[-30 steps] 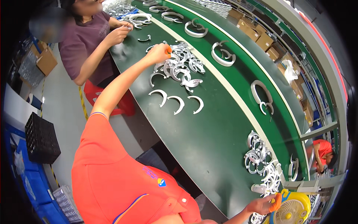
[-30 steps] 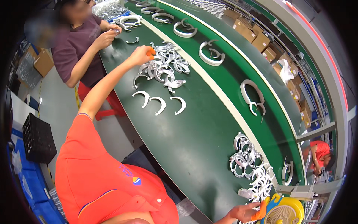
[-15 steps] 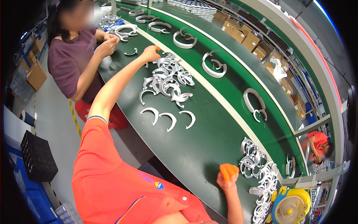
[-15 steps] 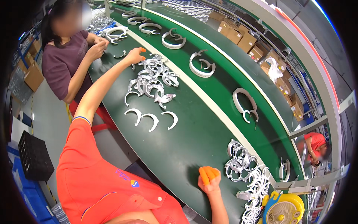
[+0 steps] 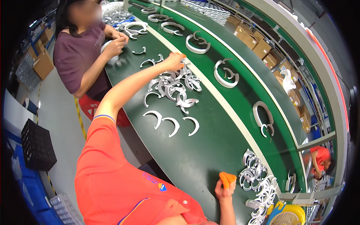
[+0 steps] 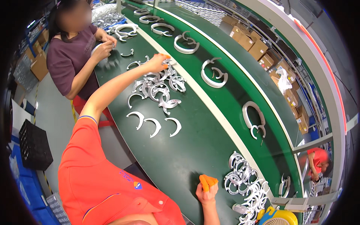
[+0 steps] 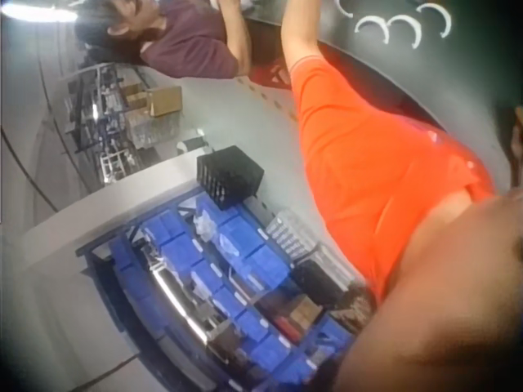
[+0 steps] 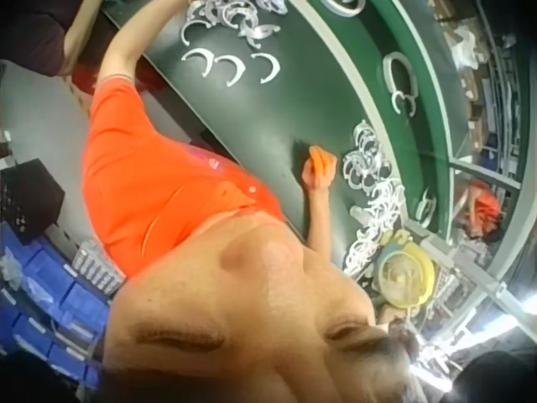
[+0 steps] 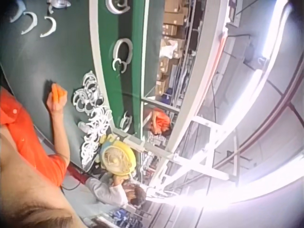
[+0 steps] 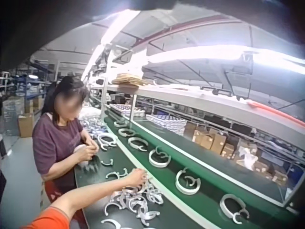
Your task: Gluing and assembling white plastic crescent parts with silver decorative components on a production line.
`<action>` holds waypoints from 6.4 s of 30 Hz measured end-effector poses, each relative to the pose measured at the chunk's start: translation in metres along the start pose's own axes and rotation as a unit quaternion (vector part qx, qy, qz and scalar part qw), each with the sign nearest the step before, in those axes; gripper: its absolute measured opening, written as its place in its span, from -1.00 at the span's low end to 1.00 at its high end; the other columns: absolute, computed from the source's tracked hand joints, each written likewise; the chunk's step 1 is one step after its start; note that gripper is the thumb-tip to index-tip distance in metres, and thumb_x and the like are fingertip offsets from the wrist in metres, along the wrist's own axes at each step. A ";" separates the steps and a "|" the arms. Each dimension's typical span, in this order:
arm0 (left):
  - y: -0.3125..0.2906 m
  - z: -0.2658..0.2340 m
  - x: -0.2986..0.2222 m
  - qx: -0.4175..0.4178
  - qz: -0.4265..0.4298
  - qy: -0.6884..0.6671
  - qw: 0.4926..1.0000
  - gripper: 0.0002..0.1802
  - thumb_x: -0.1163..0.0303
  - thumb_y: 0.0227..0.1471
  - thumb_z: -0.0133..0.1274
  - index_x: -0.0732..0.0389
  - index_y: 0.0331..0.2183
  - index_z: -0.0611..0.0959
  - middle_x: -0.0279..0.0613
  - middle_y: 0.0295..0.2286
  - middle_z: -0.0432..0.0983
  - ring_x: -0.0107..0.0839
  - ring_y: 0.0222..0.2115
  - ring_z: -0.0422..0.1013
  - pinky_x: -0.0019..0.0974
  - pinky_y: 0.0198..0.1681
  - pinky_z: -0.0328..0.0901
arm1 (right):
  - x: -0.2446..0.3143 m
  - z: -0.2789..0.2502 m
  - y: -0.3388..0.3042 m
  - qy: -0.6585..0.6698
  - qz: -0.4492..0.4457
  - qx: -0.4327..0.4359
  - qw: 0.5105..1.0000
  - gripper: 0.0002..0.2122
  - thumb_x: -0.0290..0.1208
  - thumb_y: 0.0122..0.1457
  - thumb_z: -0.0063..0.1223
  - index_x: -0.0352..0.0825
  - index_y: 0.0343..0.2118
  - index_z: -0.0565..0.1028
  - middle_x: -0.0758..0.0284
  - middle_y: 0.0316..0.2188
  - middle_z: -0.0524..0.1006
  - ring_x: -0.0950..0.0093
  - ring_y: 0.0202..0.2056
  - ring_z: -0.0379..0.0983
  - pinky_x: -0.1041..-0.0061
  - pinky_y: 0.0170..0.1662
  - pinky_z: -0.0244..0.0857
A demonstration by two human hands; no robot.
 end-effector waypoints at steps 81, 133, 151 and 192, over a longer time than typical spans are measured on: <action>-0.204 0.014 -0.318 -0.059 0.325 -0.059 0.942 -0.84 0.49 -0.17 0.13 0.20 -0.40 0.60 -0.21 -0.50 0.41 -0.21 -0.47 0.28 -0.21 -0.38 0.16 | -0.014 -0.068 -0.033 -0.274 0.290 0.038 0.916 -0.72 -0.34 -0.06 0.22 -0.37 -0.29 0.50 0.24 -0.44 0.43 0.31 -0.43 0.38 0.39 -0.43 0.30; -0.208 0.005 -0.354 0.246 0.159 -0.476 0.830 -0.76 0.54 -0.15 0.19 0.30 -0.32 0.61 -0.27 -0.57 0.42 -0.60 -0.60 0.30 -0.50 -0.57 0.20 | 0.006 -0.063 -0.008 -0.072 0.075 -0.061 0.993 -0.68 -0.79 -0.29 0.21 -0.44 -0.35 0.56 0.21 -0.41 0.49 0.33 -0.43 0.42 0.49 -0.35 0.32; -0.217 -0.007 -0.336 -0.029 0.223 -0.287 0.931 -0.80 0.36 -0.21 0.21 0.26 -0.48 0.60 -0.15 -0.40 0.47 -0.22 -0.40 0.40 -0.21 -0.40 0.32 | 0.000 -0.078 0.024 -0.104 0.180 -0.270 0.940 -0.94 -0.65 0.01 0.12 -0.45 -0.42 0.51 0.33 -0.54 0.51 0.57 -0.54 0.35 0.65 -0.41 0.23; -0.223 0.016 -0.348 0.279 0.224 -0.449 0.819 -0.36 0.50 -0.12 0.13 0.22 0.00 0.21 -0.01 -0.40 0.43 -0.11 -0.47 0.41 -0.20 -0.43 0.30 | -0.004 -0.026 0.002 -0.008 0.182 -0.095 0.979 -0.83 -0.74 -0.08 0.12 -0.46 -0.36 0.55 0.22 -0.41 0.54 0.46 -0.48 0.45 0.55 -0.37 0.33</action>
Point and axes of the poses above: each hand's wrist, its own y-axis towards the middle knuckle, its own z-axis out of the palm, x = y × z, the point moved 4 cm from there along y, towards the middle knuckle
